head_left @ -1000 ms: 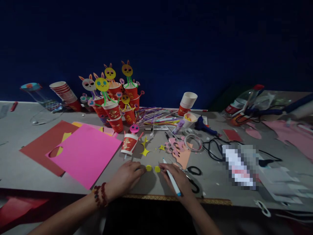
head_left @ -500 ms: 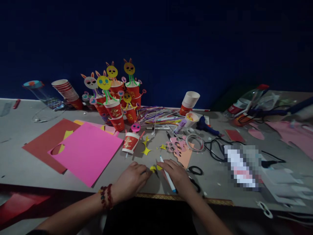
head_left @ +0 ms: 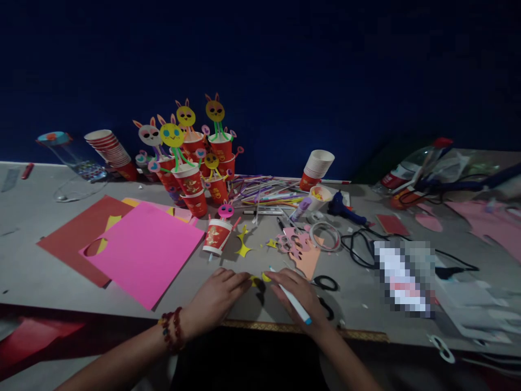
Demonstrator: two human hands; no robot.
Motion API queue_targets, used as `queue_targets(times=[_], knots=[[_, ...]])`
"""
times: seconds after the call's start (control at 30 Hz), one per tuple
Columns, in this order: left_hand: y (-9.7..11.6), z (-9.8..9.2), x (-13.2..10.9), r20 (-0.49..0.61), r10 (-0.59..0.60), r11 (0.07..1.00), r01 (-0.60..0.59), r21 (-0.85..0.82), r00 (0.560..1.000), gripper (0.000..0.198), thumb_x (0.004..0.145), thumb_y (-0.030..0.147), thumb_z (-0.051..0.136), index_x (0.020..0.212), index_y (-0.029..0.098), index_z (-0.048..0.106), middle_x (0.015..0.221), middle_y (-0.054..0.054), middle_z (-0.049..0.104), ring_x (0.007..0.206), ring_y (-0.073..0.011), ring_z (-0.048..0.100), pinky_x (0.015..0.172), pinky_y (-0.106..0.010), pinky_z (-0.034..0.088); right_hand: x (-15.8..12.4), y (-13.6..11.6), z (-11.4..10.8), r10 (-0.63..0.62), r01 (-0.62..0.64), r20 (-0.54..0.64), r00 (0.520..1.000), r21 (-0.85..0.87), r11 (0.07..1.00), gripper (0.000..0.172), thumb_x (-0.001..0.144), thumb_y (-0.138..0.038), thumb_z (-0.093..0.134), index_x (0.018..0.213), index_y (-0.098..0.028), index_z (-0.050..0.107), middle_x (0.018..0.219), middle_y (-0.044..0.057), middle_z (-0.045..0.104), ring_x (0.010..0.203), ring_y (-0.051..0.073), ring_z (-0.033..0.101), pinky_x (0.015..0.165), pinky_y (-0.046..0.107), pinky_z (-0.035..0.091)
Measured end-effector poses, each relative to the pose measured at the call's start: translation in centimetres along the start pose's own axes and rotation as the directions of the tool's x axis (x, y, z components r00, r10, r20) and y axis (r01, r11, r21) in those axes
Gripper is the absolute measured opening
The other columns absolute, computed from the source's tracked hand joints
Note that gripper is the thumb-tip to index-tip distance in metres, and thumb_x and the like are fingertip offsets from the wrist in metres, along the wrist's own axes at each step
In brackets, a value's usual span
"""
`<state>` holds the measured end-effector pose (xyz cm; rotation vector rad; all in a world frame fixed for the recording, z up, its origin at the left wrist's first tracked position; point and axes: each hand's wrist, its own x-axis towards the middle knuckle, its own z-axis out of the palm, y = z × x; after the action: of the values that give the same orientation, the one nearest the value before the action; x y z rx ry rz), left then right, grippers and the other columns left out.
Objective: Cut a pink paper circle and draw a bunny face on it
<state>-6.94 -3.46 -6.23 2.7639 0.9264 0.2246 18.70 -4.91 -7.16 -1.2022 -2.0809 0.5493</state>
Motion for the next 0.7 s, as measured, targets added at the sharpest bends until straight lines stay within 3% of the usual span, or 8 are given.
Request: queue_targets(times=[0.1, 0.2, 0.27, 0.5, 0.7], knots=[[0.2, 0.0, 0.2, 0.04, 0.016, 0.999, -0.018, 0.041, 0.999, 0.041, 0.096, 0.013, 0.05, 0.136, 0.017, 0.047, 0.137, -0.01, 0.057, 0.099, -0.0219, 0.056, 0.088, -0.039, 0.042, -0.1, -1.0, -0.3, 0.105, -0.103, -0.007, 0.994, 0.163, 0.981, 0.023, 0.097, -0.027, 0.049, 0.109, -0.024, 0.068, 0.094, 0.006, 0.073, 0.086, 0.021, 0.067, 0.077, 0.032, 0.051], [0.5, 0.2, 0.2, 0.069, 0.009, 0.997, -0.014, 0.078, 0.998, 0.043, 0.096, 0.017, 0.053, 0.138, 0.016, 0.045, 0.138, -0.01, 0.056, 0.098, -0.0215, 0.055, 0.086, -0.038, 0.042, 0.0, -1.4, 0.1, 0.31, -0.283, -0.029, 0.95, 0.333, 0.9, 0.015, 0.094, -0.033, 0.053, 0.097, -0.022, 0.062, 0.072, 0.001, 0.067, 0.065, 0.017, 0.063, 0.058, 0.026, 0.048], [0.7, 0.3, 0.1, 0.075, 0.002, 0.995, -0.01, 0.104, 0.997, 0.043, 0.095, 0.019, 0.055, 0.138, 0.015, 0.046, 0.139, -0.009, 0.055, 0.099, -0.0218, 0.054, 0.086, -0.038, 0.042, 0.2, -1.3, 0.7, 0.378, -0.343, -0.01, 0.926, 0.399, 0.851, 0.015, 0.092, -0.035, 0.057, 0.084, -0.023, 0.056, 0.062, -0.003, 0.061, 0.054, 0.015, 0.057, 0.05, 0.024, 0.042], [1.0, 0.9, -0.2, 0.042, -0.005, 0.994, 0.001, 0.109, 0.999, 0.046, 0.095, 0.017, 0.054, 0.14, 0.016, 0.044, 0.143, -0.007, 0.053, 0.1, -0.0223, 0.052, 0.086, -0.039, 0.041, 1.6, -1.5, 2.0, 0.358, -0.324, -0.035, 0.933, 0.348, 0.879, 0.021, 0.088, -0.034, 0.059, 0.071, -0.023, 0.053, 0.056, -0.005, 0.051, 0.052, 0.013, 0.049, 0.051, 0.024, 0.037], [0.7, 1.5, -0.6, -0.001, -0.035, 0.998, 0.035, 0.06, 0.999, 0.046, 0.094, 0.015, 0.053, 0.139, 0.02, 0.046, 0.143, -0.008, 0.052, 0.101, -0.0223, 0.053, 0.084, -0.039, 0.04, 2.0, -1.7, 2.3, 0.301, -0.283, -0.024, 0.953, 0.274, 0.919, 0.019, 0.088, -0.031, 0.058, 0.071, -0.022, 0.054, 0.059, -0.005, 0.055, 0.055, 0.013, 0.052, 0.055, 0.023, 0.039]])
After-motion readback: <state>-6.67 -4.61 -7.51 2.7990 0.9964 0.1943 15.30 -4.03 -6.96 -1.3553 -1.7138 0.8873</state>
